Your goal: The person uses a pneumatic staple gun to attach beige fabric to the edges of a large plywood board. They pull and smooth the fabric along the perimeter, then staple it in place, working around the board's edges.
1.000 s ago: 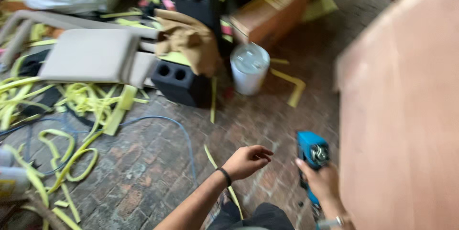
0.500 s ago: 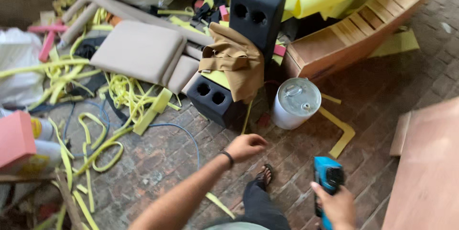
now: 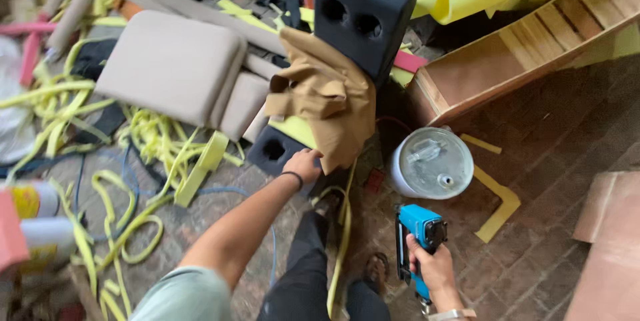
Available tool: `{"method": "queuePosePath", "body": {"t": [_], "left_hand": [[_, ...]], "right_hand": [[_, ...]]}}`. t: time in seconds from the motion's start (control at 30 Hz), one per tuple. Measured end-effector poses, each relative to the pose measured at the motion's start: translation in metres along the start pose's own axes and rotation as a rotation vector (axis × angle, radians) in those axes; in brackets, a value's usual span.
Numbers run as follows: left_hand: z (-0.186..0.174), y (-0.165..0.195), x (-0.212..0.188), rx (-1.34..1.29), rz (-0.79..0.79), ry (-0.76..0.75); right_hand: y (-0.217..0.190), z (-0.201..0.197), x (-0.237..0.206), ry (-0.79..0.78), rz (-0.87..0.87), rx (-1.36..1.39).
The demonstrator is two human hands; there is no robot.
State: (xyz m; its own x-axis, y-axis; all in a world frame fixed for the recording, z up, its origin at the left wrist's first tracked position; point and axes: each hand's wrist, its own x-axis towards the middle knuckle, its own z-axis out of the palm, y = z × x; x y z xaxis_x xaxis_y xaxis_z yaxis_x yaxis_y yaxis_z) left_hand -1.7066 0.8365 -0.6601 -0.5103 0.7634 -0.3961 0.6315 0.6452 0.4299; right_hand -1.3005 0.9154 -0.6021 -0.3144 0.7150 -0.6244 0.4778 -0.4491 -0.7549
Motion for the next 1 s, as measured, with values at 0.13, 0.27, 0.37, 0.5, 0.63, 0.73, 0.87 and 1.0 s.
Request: {"method": "queuePosePath", "body": {"t": [0.13,0.27,0.37,0.5,0.63,0.73,0.87,1.0], "left_hand": [[0.010,-0.010,0.131,0.176,0.030,-0.092],[0.032,-0.025,0.239,0.257,0.028,-0.136],[0.053,-0.046,0.295,0.298,0.168,-0.154],[0.094,-0.071,0.303,0.498,0.221,-0.329],[0.097,-0.112,0.267,0.127,-0.014,-0.309],[0.078,-0.164,0.207,0.012,-0.043,-0.323],[0.064,-0.213,0.139,0.253,-0.181,-0.640],[0.056,-0.199,0.136,0.200,-0.321,-0.205]], "right_hand": [[-0.013,0.070,0.071,0.128,-0.006,-0.094],[-0.022,0.122,0.135,0.121,0.160,-0.183],[-0.012,0.147,0.168,0.099,0.385,-0.008],[0.004,0.162,0.169,0.147,0.419,0.028],[-0.008,0.172,0.160,0.155,0.412,0.013],[-0.035,0.177,0.163,0.153,0.381,0.066],[-0.063,0.178,0.156,0.144,0.331,0.114],[-0.073,0.182,0.155,0.171,0.342,0.085]]}}
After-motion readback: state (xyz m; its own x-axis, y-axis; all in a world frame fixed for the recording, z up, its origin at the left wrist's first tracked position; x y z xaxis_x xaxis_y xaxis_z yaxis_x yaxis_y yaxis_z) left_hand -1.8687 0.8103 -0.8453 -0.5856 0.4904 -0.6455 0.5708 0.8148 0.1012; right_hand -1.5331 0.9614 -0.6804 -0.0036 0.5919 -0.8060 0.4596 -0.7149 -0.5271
